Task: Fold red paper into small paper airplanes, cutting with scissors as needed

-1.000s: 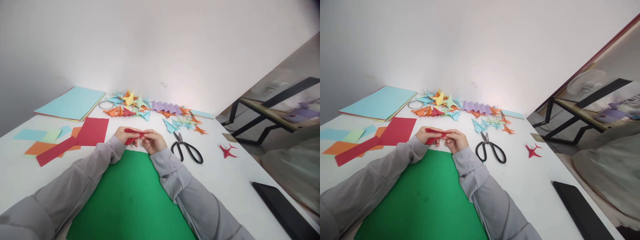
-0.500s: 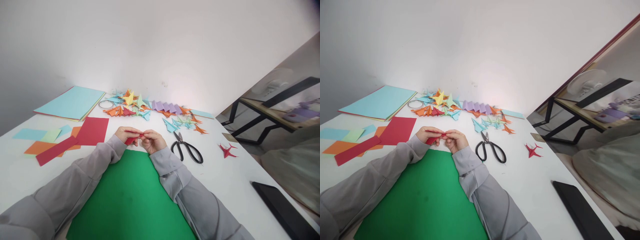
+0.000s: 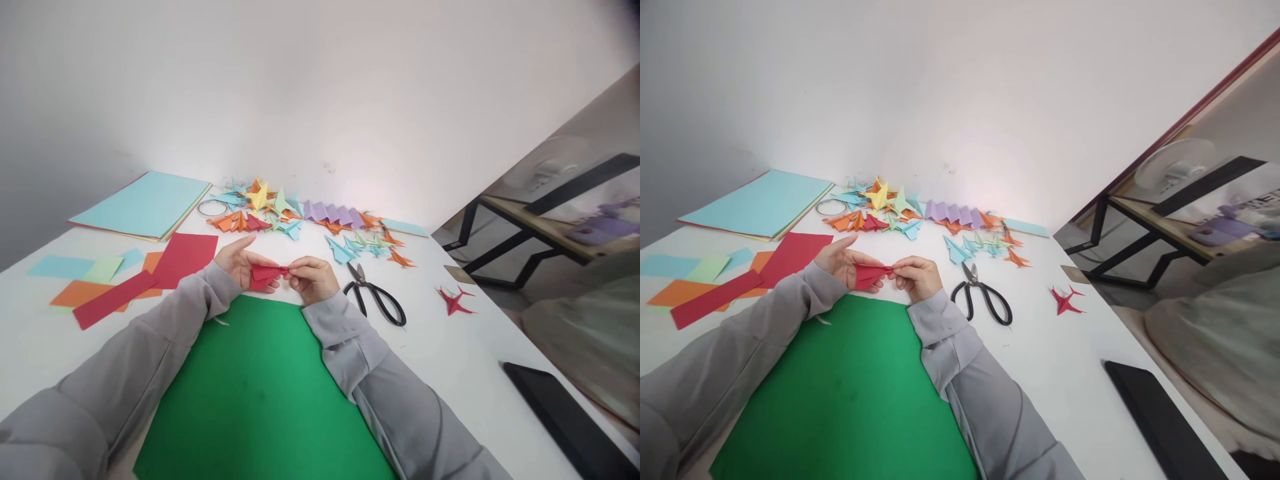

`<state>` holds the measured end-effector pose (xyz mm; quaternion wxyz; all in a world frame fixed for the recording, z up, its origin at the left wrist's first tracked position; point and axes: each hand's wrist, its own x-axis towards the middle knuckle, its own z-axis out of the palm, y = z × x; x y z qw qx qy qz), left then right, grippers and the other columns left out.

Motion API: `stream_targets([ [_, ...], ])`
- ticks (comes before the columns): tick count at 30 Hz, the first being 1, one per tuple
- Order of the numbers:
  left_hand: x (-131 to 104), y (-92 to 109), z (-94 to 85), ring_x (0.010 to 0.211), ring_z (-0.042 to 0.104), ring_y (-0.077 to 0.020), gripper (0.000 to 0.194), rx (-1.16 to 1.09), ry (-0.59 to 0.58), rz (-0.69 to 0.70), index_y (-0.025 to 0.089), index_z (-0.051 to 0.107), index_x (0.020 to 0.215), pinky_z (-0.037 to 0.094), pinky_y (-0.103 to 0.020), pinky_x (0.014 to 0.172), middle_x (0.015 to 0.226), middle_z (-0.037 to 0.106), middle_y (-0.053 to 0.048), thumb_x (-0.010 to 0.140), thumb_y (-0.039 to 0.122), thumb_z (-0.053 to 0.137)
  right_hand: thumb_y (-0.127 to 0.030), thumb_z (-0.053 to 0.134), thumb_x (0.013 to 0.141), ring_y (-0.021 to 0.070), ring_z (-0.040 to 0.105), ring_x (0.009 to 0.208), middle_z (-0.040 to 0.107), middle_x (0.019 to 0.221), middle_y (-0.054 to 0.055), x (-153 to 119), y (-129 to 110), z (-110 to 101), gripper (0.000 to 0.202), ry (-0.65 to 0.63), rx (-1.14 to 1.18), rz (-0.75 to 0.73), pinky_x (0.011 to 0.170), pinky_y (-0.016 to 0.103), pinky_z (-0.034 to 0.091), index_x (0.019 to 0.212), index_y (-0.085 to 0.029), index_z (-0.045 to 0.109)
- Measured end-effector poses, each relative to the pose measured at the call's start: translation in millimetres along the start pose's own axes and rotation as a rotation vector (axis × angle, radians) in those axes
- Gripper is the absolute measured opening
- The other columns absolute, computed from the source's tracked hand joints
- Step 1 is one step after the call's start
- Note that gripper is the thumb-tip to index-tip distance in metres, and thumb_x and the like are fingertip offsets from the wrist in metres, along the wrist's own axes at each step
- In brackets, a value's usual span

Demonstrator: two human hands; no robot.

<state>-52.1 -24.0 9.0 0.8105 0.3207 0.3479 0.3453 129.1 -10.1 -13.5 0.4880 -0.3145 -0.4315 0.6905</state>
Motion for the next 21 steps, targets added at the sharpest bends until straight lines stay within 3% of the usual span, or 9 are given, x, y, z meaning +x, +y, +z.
stream_targets([
  [4,6,-6,-3.1,0.06,0.065,-0.0253,0.034,0.17,-0.005,-0.055,0.008,0.068,0.062,0.051,-0.039,0.065,0.063,0.068,-0.015,0.058,0.041,0.07,-0.01,0.065,0.048,0.0076,0.047,0.032,0.064,0.044,0.002,-1,0,0,0.007,-0.043,-0.054,-0.009,0.032,0.018,0.035,0.051,-0.016,0.066],
  [12,4,-10,7.1,0.052,0.064,-0.0233,0.034,0.341,0.048,0.007,0.006,0.069,0.065,0.051,-0.036,0.054,0.061,0.068,-0.015,0.051,0.036,0.078,-0.009,0.066,0.049,0.0079,0.048,0.032,0.064,0.045,0.001,2,10,-8,0.009,-0.154,-0.125,-0.044,0.032,0.017,0.035,0.053,-0.017,0.068],
  [21,3,-15,9.5,0.046,0.061,-0.0188,0.03,0.339,0.056,0.075,0.009,0.069,0.061,0.051,-0.036,0.054,0.059,0.068,-0.011,0.045,0.031,0.081,-0.01,0.068,0.054,0.0066,0.05,0.033,0.065,0.047,0.0,-1,10,-8,0.01,-0.214,-0.165,-0.095,0.034,0.016,0.038,0.061,-0.017,0.07],
])
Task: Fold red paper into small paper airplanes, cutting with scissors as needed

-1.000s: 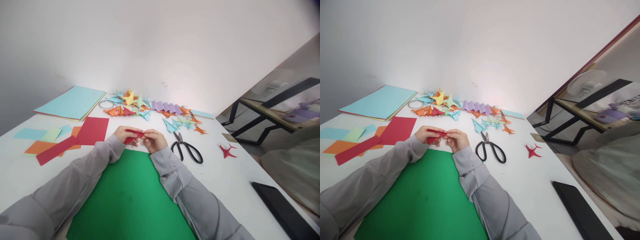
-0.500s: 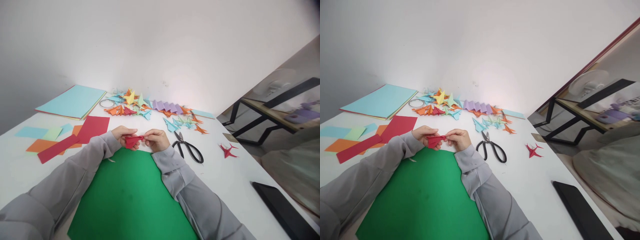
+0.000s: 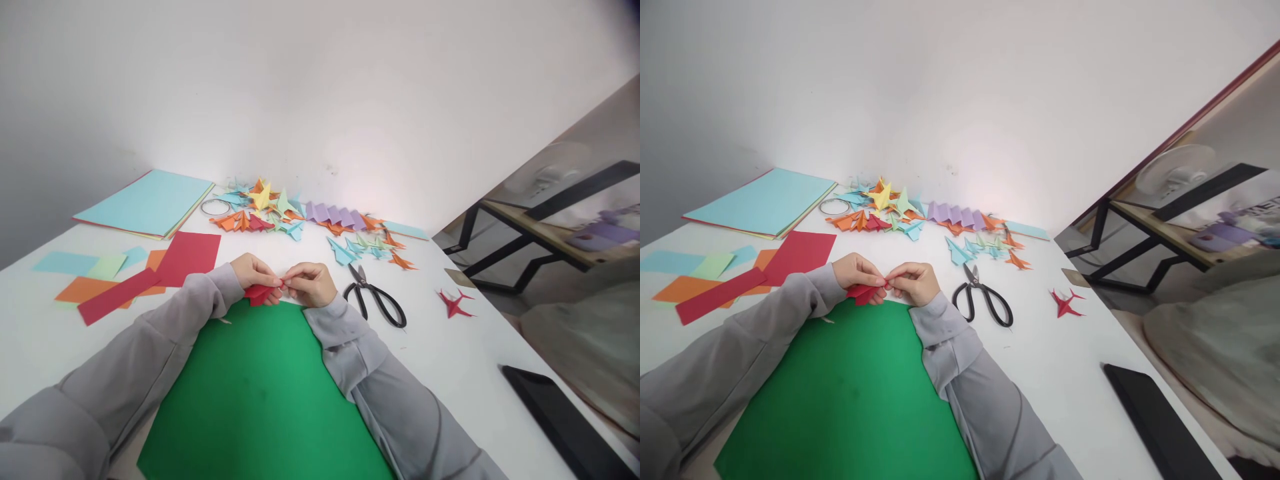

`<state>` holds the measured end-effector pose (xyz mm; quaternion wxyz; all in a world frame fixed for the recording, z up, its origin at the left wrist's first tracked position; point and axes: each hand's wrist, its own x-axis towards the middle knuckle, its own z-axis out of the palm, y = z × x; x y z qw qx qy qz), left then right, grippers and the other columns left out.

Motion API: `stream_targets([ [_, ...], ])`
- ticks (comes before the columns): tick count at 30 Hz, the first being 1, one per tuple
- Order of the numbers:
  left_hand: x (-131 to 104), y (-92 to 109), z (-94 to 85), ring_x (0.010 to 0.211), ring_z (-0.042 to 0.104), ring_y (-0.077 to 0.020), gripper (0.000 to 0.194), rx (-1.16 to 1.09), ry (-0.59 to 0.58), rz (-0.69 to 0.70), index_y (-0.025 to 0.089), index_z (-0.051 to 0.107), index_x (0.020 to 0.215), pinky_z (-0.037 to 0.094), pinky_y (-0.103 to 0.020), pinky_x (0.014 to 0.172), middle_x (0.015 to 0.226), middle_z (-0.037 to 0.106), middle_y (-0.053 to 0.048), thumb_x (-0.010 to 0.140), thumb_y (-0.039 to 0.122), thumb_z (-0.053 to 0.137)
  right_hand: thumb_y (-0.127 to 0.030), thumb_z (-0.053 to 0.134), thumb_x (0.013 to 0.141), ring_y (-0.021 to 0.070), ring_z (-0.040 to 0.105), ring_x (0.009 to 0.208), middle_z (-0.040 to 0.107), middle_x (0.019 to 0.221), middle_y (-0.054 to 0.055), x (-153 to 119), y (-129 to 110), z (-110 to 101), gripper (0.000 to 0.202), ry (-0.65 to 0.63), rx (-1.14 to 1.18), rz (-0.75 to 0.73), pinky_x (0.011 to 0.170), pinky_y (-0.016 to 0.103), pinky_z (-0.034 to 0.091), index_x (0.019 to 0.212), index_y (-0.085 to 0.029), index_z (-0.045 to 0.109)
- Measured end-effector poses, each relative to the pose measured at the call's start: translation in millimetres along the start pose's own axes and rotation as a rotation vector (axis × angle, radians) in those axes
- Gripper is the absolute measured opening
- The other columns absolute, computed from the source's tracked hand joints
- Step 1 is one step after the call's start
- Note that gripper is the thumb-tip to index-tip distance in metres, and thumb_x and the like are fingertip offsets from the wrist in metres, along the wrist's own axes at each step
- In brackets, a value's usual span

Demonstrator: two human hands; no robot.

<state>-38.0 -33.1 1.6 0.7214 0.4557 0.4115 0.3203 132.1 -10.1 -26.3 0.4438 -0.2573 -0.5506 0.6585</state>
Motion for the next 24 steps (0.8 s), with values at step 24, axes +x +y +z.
stream_targets([
  [24,1.4,7.0,6.1,0.037,0.058,-0.0179,0.023,-0.109,0.131,-0.028,0.005,0.063,0.052,0.053,-0.035,0.049,0.045,0.063,-0.01,0.043,0.018,0.08,-0.018,0.066,0.055,0.0116,0.056,0.037,0.067,0.051,0.005,2.5,-5.7,3.6,0.011,0.029,0.149,0.107,0.036,0.019,0.044,0.063,-0.011,0.07],
])
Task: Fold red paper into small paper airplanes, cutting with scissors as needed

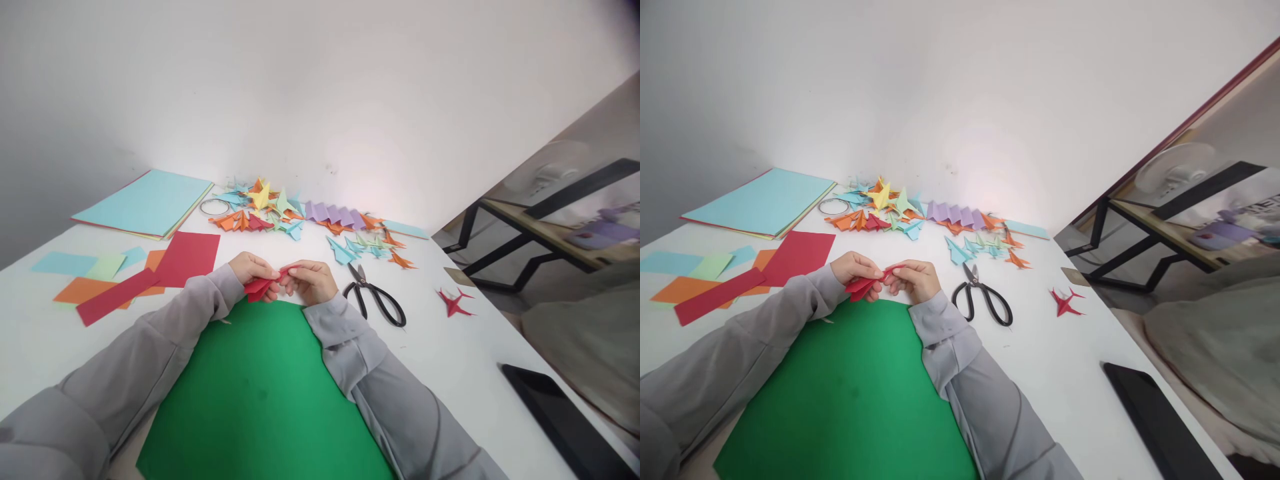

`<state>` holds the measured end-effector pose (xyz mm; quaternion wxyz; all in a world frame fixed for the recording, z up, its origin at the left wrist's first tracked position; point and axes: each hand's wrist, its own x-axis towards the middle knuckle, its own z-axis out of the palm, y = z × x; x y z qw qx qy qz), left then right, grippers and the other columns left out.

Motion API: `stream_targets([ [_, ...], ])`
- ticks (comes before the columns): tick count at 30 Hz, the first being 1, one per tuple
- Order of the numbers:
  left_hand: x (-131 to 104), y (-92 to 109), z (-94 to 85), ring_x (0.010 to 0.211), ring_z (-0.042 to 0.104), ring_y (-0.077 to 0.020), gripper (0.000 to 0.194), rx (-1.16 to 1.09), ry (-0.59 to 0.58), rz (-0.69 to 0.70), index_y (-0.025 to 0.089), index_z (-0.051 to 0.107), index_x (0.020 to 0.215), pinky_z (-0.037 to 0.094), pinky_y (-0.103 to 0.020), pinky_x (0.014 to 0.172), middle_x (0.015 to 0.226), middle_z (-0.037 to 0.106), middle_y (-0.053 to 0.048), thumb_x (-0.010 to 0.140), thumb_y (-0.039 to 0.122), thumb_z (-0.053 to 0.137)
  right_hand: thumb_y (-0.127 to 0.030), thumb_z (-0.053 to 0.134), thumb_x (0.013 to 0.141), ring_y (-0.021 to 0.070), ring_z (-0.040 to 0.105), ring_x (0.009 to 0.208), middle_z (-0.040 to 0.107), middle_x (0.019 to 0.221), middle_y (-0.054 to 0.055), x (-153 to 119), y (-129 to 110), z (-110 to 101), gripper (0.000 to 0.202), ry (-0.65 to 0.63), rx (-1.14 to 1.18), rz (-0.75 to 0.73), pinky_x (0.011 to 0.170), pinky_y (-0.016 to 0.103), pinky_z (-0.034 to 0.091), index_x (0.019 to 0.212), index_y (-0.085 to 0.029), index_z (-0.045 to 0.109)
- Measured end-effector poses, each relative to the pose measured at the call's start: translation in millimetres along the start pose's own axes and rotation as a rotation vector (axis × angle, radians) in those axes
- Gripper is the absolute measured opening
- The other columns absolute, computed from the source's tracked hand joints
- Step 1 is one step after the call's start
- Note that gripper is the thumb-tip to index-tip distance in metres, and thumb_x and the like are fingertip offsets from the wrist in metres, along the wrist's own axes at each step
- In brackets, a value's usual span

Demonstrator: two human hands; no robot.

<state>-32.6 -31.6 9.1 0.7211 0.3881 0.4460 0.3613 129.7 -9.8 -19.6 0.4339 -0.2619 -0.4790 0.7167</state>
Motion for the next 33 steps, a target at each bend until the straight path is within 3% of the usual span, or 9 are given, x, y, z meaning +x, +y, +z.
stream_targets([
  [6,0.2,0.8,0.9,0.038,0.058,-0.0191,0.021,-0.017,0.029,0.01,0.006,0.062,0.051,0.053,-0.036,0.048,0.043,0.062,-0.01,0.044,0.017,0.079,-0.024,0.063,0.059,0.0133,0.057,0.038,0.067,0.052,0.007,0.3,-2.1,-1.2,0.018,-0.018,0.031,0.045,0.037,0.022,0.045,0.065,-0.009,0.071],
  [13,-0.3,0.5,2.1,0.039,0.059,-0.0198,0.018,-0.022,0.078,-0.004,0.007,0.061,0.052,0.053,-0.036,0.048,0.046,0.062,-0.01,0.049,0.016,0.076,-0.021,0.066,0.059,0.0114,0.059,0.042,0.069,0.057,0.005,0.3,0.1,-2.2,0.016,0.01,0.022,-0.038,0.041,0.021,0.047,0.072,-0.012,0.07],
  [26,-0.8,0.6,2.6,0.04,0.06,-0.0215,0.02,-0.013,0.077,0.003,0.006,0.059,0.051,0.053,-0.038,0.049,0.044,0.061,-0.011,0.046,0.015,0.077,-0.02,0.064,0.057,0.0121,0.057,0.039,0.067,0.052,0.005,1.0,0.7,-1.1,0.012,0.013,0.03,-0.01,0.038,0.021,0.046,0.066,-0.012,0.068],
  [30,-0.6,0.1,2.3,0.041,0.06,-0.0212,0.025,-0.012,0.084,0.019,0.007,0.06,0.052,0.053,-0.036,0.047,0.045,0.062,-0.01,0.04,0.018,0.079,-0.027,0.065,0.06,0.0132,0.058,0.041,0.068,0.054,0.006,0.3,-1.7,-0.8,0.018,0.016,0.05,0.018,0.039,0.023,0.046,0.067,-0.011,0.068],
  [33,1.0,-3.1,4.4,0.041,0.059,-0.0201,0.028,-0.016,0.125,0.12,0.008,0.06,0.052,0.052,-0.035,0.045,0.046,0.063,-0.008,0.04,0.022,0.08,-0.035,0.067,0.062,0.0124,0.059,0.043,0.068,0.056,0.005,0.5,0.0,0.1,0.023,0.037,0.03,0.012,0.042,0.022,0.047,0.068,-0.013,0.067],
])
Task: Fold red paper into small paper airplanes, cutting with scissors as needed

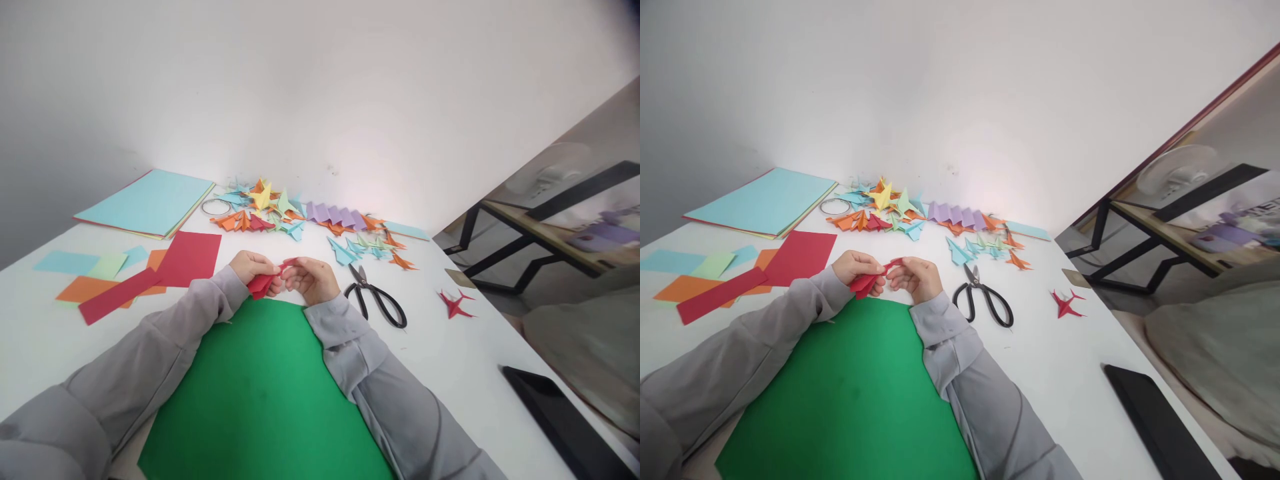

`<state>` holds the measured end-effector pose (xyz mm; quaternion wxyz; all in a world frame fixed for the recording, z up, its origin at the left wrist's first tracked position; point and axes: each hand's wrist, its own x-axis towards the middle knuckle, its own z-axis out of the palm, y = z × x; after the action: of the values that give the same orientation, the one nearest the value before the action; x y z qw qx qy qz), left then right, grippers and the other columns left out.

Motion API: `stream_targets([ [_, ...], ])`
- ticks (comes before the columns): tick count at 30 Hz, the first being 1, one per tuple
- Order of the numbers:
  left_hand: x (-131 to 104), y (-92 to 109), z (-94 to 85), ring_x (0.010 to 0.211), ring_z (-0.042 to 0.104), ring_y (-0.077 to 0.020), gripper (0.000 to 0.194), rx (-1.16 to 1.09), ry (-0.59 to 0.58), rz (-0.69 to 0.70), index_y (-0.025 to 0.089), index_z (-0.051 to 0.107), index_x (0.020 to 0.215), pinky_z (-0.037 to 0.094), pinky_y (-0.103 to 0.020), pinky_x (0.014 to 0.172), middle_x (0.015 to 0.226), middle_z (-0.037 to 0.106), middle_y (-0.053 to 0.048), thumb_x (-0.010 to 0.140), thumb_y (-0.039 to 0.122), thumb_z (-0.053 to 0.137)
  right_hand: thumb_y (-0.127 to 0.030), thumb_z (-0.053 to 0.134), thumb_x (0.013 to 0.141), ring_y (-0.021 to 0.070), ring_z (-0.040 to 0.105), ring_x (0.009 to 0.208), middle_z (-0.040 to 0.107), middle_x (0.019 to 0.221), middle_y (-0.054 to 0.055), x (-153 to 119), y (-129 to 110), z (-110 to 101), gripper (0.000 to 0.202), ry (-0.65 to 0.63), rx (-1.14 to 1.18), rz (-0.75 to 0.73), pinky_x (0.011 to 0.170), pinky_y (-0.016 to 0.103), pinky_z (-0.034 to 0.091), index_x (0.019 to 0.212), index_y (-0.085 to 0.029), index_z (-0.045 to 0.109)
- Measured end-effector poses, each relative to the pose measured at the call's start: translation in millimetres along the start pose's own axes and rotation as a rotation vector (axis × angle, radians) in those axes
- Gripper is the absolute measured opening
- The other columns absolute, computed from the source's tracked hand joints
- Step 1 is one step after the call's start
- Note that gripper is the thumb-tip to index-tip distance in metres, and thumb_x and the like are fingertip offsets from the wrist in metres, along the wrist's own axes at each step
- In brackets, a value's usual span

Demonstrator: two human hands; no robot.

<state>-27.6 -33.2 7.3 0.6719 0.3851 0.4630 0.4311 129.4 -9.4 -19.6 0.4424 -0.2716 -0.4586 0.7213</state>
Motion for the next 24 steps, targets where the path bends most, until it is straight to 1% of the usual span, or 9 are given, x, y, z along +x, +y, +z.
stream_targets([
  [2,-1,-3,4.3,0.04,0.059,-0.0185,0.027,0.013,0.06,0.113,0.009,0.059,0.051,0.051,-0.033,0.043,0.045,0.062,-0.006,0.042,0.024,0.079,-0.034,0.072,0.06,0.0114,0.058,0.043,0.068,0.055,0.004,1,4,0,0.022,0.008,-0.052,-0.032,0.041,0.021,0.046,0.066,-0.014,0.066],
  [4,-3,-6,10.3,0.039,0.058,-0.0165,0.023,0.053,0.094,0.209,0.01,0.059,0.052,0.051,-0.031,0.043,0.045,0.062,-0.005,0.047,0.023,0.077,-0.031,0.075,0.057,0.0102,0.056,0.041,0.066,0.052,0.002,2,8,0,0.02,0.026,-0.092,-0.084,0.04,0.02,0.045,0.062,-0.015,0.066],
  [7,-8,-8,19.2,0.041,0.059,-0.0149,0.012,0.132,0.129,0.299,0.011,0.061,0.055,0.051,-0.028,0.045,0.046,0.063,-0.003,0.054,0.017,0.07,-0.029,0.078,0.052,0.0086,0.054,0.039,0.062,0.046,-0.002,3,11,0,0.019,0.083,-0.074,-0.134,0.038,0.019,0.043,0.059,-0.016,0.066],
  [10,-11,-7,23.4,0.043,0.06,-0.0151,0.004,0.201,0.173,0.336,0.011,0.061,0.055,0.052,-0.027,0.047,0.045,0.062,-0.002,0.057,0.013,0.065,-0.028,0.08,0.049,0.0086,0.053,0.039,0.062,0.046,-0.002,4,11,0,0.019,0.106,-0.045,-0.129,0.039,0.02,0.043,0.059,-0.017,0.067],
  [15,-12,-7,22.1,0.045,0.062,-0.0155,0.002,0.245,0.154,0.364,0.012,0.062,0.058,0.053,-0.027,0.049,0.048,0.063,-0.002,0.059,0.012,0.063,-0.026,0.08,0.049,0.0086,0.053,0.04,0.062,0.047,-0.002,2,8,1,0.019,0.118,-0.042,-0.121,0.041,0.021,0.043,0.06,-0.017,0.068],
  [24,-12,-7,20.7,0.044,0.061,-0.0155,0.004,0.266,0.133,0.371,0.012,0.061,0.056,0.053,-0.027,0.047,0.048,0.063,-0.002,0.058,0.013,0.064,-0.026,0.079,0.049,0.0085,0.053,0.043,0.061,0.047,-0.002,2,6,-1,0.016,0.114,-0.07,-0.129,0.044,0.022,0.043,0.054,-0.017,0.068],
])
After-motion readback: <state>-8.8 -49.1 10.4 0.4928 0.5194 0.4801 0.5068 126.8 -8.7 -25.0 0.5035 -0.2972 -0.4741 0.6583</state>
